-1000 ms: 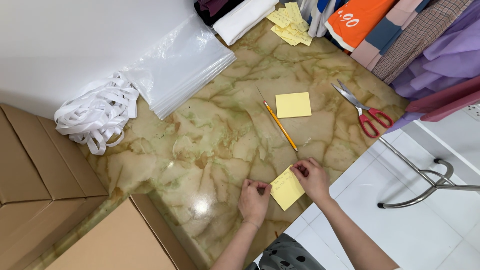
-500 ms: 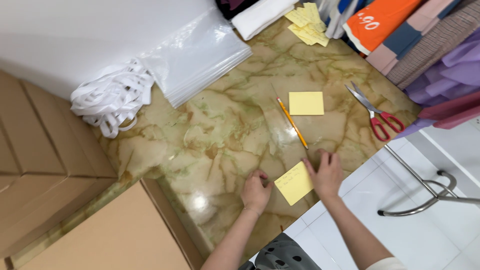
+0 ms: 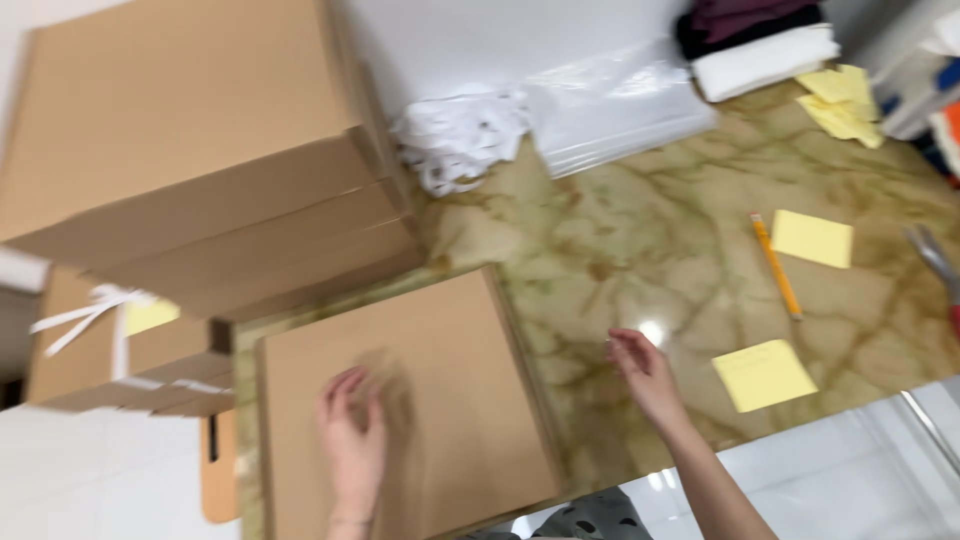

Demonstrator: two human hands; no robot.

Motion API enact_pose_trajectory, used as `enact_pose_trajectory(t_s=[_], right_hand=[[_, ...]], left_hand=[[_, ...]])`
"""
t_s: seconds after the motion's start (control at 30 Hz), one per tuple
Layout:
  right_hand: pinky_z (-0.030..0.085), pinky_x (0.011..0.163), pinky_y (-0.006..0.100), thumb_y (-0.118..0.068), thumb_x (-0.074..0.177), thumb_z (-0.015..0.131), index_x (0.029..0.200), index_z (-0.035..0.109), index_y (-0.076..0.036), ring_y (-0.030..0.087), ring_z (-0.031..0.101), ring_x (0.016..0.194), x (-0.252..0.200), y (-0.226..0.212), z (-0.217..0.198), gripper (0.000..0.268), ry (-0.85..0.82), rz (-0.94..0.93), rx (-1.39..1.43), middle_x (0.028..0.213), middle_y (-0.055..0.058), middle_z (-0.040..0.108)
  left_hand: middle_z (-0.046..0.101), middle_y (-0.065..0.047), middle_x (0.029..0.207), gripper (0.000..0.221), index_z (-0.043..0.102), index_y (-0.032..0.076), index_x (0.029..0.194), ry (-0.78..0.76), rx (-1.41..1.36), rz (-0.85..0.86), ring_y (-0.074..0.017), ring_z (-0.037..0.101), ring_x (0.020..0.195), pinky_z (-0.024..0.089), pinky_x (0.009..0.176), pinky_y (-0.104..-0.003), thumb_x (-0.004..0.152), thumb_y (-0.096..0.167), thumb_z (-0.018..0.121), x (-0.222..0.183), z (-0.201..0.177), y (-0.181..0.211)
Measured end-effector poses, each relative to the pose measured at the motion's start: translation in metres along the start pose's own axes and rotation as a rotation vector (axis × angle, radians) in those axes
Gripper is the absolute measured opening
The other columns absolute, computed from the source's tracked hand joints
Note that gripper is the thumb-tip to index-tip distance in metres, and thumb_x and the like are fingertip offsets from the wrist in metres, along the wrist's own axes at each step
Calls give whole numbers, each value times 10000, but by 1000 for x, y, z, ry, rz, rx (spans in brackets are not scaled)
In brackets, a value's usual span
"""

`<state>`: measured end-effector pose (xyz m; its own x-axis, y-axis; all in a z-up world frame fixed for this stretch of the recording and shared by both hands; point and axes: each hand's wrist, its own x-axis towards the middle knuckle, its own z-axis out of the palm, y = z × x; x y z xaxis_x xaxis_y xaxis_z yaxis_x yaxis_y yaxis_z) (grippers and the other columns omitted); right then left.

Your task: Packing items into plastic bags and cardboard boxes, then tying them with ribbons

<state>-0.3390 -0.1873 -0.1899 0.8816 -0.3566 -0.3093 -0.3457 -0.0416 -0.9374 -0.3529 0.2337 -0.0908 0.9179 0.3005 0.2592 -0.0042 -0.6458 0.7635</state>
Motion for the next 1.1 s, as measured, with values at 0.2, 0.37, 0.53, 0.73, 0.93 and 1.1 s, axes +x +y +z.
enact_pose_trajectory(t_s=[0.2, 0.37, 0.53, 0.73, 0.93, 1.1], right_hand=[[511, 960, 296, -298, 999, 653, 1368, 717, -109, 159, 667, 1170, -55, 14, 100, 419, 5, 54, -185, 1320, 54, 749], [447, 1058, 345, -442, 985, 629, 1362, 721, -58, 213, 613, 1258, -141, -20, 115, 546, 97, 240, -249, 1377, 95, 705], [468, 992, 411, -517, 1014, 573, 1407, 698, -57, 229, 576, 1307, -191, -41, 129, 618, 141, 321, -209, 1434, 89, 664], [386, 1135, 612, -668, 943, 403, 1559, 508, -187, 259, 470, 1432, -224, -114, 142, 788, 87, 474, 13, 1555, 30, 537], [362, 1162, 578, -751, 924, 316, 1573, 438, -346, 204, 424, 1458, -221, -102, 135, 774, 100, 520, -11, 1586, -68, 473], [361, 1112, 444, -809, 958, 228, 1569, 540, -181, 283, 559, 1280, -211, -76, 113, 929, 17, 558, -176, 1495, 65, 607]], left_hand=[[485, -301, 1418, 691, 563, -4, 1435, 154, 189, -373, -436, 376, 1432, 268, 1250, -489, 916, 436, 686, -75, -106, -254], [778, -185, 1245, 535, 765, 30, 1260, -26, -142, -606, -281, 693, 1215, 477, 1118, -386, 988, 437, 551, -137, -105, -295], [418, -143, 1583, 825, 599, 13, 1454, -164, -259, -858, -246, 409, 1506, 177, 1318, -366, 985, 646, 354, -149, -115, -223], [364, -44, 1662, 817, 404, 257, 1629, -422, -384, -954, -152, 302, 1593, 201, 1327, -358, 939, 689, 335, -130, -173, -122], [622, 46, 1551, 717, 492, 310, 1581, -488, -519, -952, -193, 598, 1395, 595, 1009, -406, 917, 578, 470, -114, -199, -95], [605, -15, 1546, 995, 528, 181, 1502, -995, -18, -1027, -224, 851, 735, 570, 502, -215, 841, 885, 292, -111, -219, -105]])
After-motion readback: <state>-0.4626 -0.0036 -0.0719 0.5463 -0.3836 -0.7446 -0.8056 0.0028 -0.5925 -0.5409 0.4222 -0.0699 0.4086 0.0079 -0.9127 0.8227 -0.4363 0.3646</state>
